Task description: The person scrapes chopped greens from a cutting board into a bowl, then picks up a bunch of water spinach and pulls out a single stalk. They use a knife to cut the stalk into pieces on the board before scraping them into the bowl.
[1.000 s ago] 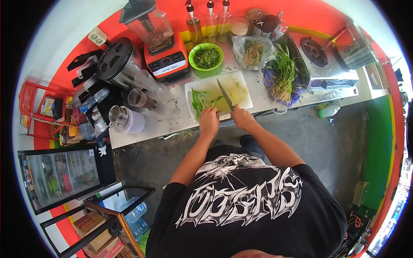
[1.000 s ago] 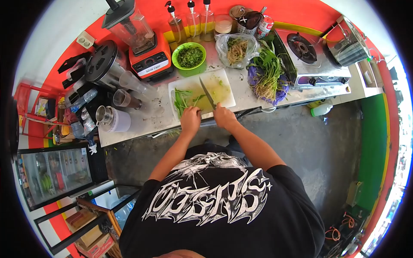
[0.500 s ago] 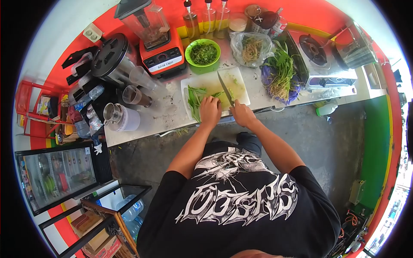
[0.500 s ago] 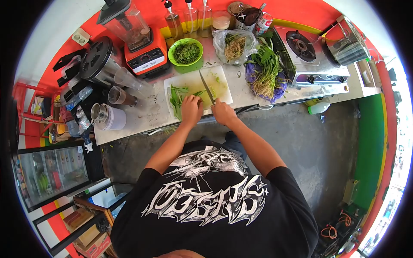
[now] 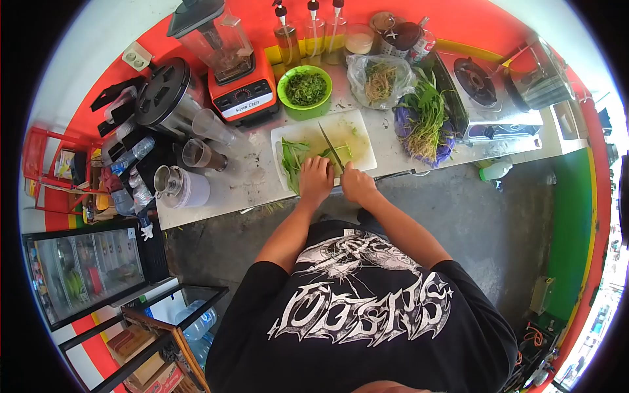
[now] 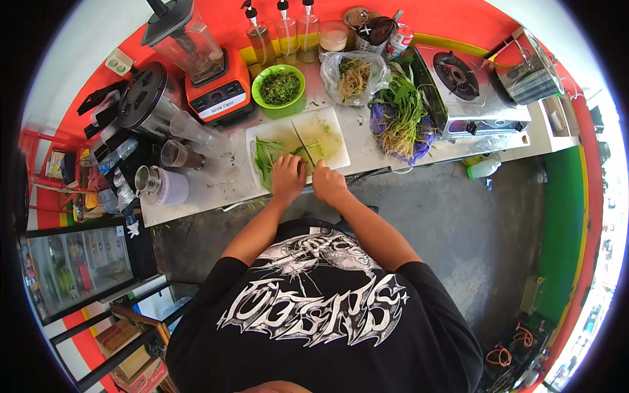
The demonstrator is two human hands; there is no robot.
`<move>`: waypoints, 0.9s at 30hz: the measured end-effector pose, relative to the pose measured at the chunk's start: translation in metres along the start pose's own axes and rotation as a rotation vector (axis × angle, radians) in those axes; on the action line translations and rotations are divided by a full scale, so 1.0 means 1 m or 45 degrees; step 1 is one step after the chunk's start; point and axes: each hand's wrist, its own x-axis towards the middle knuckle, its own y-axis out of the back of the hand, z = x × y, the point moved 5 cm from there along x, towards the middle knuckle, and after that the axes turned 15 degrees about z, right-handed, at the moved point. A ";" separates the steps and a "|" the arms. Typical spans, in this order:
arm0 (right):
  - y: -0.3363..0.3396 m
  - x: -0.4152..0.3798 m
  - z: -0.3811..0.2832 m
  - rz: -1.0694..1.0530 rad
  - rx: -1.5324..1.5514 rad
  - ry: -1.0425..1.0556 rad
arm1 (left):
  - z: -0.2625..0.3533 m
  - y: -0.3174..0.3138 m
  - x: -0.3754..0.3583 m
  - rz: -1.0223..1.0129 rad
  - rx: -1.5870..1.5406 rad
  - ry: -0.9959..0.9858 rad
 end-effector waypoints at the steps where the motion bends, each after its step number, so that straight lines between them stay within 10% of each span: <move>1: 0.003 -0.001 0.001 0.001 0.004 -0.003 | 0.000 -0.001 0.000 -0.003 0.001 -0.004; 27: 0.006 0.003 -0.009 -0.159 -0.065 -0.046 | -0.005 -0.005 -0.001 0.057 0.018 0.067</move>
